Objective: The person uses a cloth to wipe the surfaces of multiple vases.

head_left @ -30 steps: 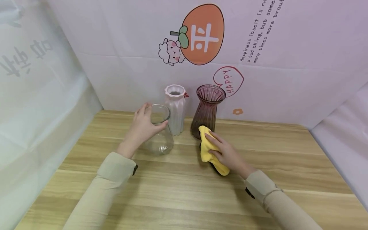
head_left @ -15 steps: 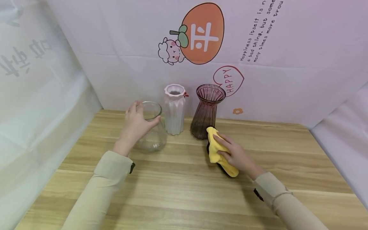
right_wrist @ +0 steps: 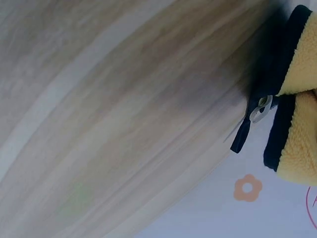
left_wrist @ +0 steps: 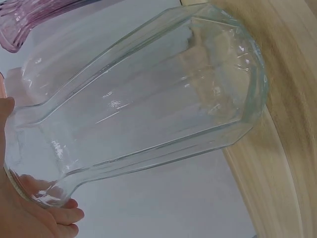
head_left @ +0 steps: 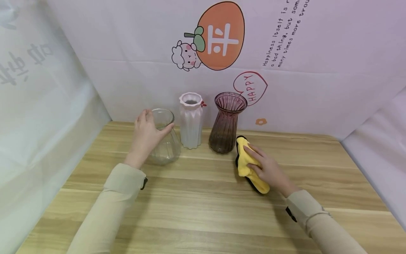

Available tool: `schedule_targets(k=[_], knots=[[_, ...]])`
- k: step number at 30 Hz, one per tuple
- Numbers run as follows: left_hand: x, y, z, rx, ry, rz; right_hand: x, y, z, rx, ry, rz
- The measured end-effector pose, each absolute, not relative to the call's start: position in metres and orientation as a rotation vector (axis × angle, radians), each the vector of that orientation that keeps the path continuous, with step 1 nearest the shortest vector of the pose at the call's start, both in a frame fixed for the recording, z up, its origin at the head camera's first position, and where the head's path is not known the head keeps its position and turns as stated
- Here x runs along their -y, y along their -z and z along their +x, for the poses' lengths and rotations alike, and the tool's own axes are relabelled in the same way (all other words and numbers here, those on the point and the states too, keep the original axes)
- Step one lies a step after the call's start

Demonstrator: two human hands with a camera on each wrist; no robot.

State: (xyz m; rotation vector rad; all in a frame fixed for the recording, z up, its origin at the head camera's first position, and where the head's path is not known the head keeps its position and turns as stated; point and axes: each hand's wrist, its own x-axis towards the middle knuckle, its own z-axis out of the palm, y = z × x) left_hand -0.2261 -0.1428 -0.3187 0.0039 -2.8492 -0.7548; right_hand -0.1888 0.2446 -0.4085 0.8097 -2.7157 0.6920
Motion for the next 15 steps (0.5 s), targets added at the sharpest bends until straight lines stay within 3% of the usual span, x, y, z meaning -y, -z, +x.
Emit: schedule_targets(k=[15], knots=[[0.151,0.316,-0.248,2.863,0.672,0.006,-0.253,0.408,-0.197,2.671,-0.62,0.664]])
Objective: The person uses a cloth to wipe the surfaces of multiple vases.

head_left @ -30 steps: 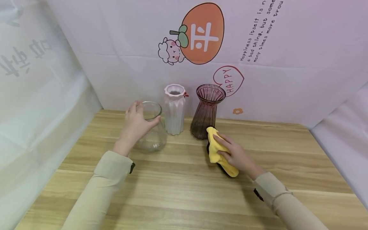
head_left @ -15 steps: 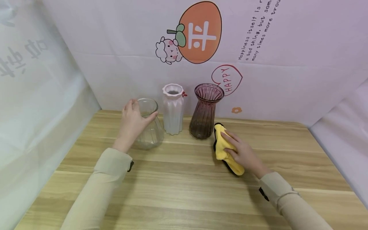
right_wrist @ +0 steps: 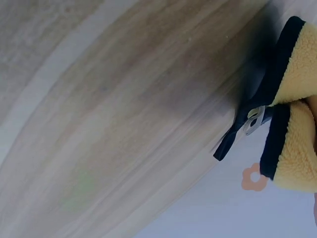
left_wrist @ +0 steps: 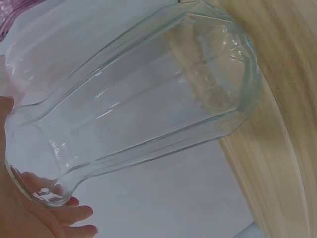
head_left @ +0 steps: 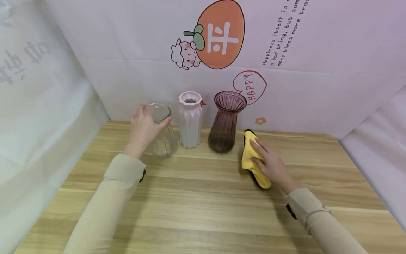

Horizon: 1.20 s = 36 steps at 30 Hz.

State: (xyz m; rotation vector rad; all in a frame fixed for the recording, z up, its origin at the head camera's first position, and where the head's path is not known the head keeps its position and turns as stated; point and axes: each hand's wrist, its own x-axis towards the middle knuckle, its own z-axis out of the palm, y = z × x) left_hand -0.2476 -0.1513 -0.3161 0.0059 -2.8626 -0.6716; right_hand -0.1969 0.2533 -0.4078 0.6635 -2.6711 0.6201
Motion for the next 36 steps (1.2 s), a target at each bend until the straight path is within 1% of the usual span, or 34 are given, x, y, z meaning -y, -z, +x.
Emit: schedule_targets(k=[9,21,36], knots=[[0.155,0.31,-0.257,2.911,0.583,0.015,-0.253,0.404,-0.201,2.674,-0.611,0.564],[0.159,0.309,-0.268,2.922,0.602,0.024,-0.253,0.402,-0.203,2.679,-0.654,0.516],[0.158,0.303,-0.265,2.865,0.729,0.09,-0.25,0.399,-0.206,2.641,-0.666,0.491]])
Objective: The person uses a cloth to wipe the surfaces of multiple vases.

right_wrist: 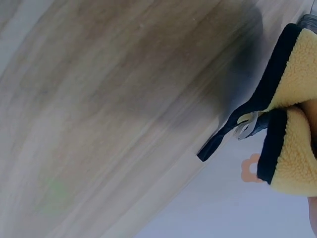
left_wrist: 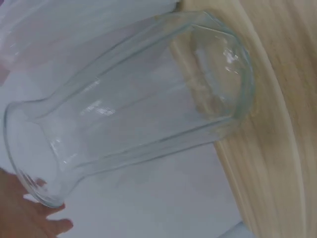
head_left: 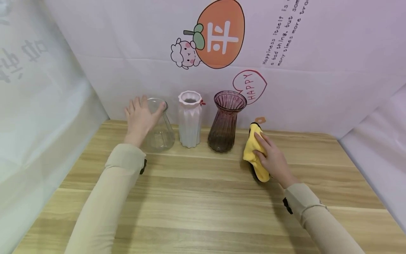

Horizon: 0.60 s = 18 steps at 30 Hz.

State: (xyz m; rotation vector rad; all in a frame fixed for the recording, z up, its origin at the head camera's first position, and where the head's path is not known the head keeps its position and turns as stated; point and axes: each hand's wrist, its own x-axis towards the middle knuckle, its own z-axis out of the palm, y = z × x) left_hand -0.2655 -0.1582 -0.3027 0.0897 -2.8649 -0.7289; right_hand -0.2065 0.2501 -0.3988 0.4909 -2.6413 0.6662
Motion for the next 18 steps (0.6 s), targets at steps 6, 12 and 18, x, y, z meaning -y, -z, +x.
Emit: schedule_targets(k=[6,12,18], knots=[[0.134,0.288,-0.259,2.578,0.833,-0.027,-0.25,0.396,-0.207,2.634,-0.675,0.488],[0.092,0.275,-0.246,2.347,0.804,-0.297,-0.25,0.395,-0.207,2.64,-0.689,0.454],[0.05,0.266,-0.228,2.397,0.752,-0.466,-0.249,0.394,-0.207,2.632,-0.69,0.461]])
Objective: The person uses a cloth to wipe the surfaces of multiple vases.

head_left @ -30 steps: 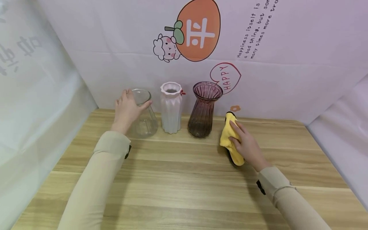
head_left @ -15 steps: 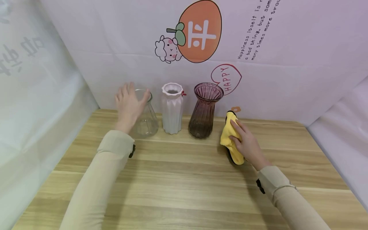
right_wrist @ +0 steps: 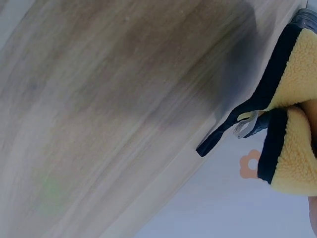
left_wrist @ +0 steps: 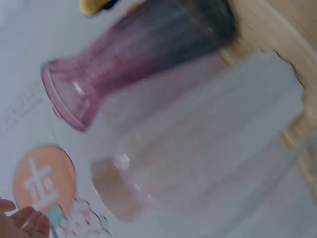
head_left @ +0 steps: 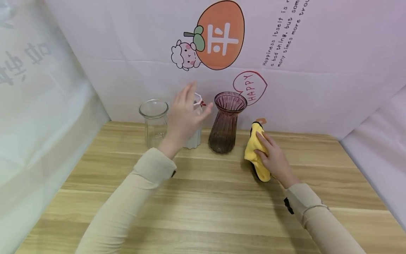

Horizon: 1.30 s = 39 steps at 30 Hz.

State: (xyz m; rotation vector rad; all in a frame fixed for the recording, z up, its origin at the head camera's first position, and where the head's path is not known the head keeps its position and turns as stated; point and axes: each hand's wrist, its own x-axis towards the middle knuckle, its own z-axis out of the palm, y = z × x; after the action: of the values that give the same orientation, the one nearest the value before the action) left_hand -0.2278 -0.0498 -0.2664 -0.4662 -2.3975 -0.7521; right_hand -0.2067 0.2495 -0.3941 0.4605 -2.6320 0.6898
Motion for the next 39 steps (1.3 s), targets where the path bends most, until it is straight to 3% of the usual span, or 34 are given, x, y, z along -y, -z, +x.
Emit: schedule_targets(k=[8,15,39], knots=[[0.015,0.271,-0.223,2.549,0.451,-0.425,-0.248,0.395,-0.208,2.635,-0.686,0.463],[0.001,0.279,-0.237,2.714,0.692,-0.402,-0.247,0.396,-0.209,2.631,-0.689,0.463],[-0.026,0.286,-0.267,2.871,0.818,-0.307,-0.245,0.401,-0.212,2.62,-0.713,0.471]])
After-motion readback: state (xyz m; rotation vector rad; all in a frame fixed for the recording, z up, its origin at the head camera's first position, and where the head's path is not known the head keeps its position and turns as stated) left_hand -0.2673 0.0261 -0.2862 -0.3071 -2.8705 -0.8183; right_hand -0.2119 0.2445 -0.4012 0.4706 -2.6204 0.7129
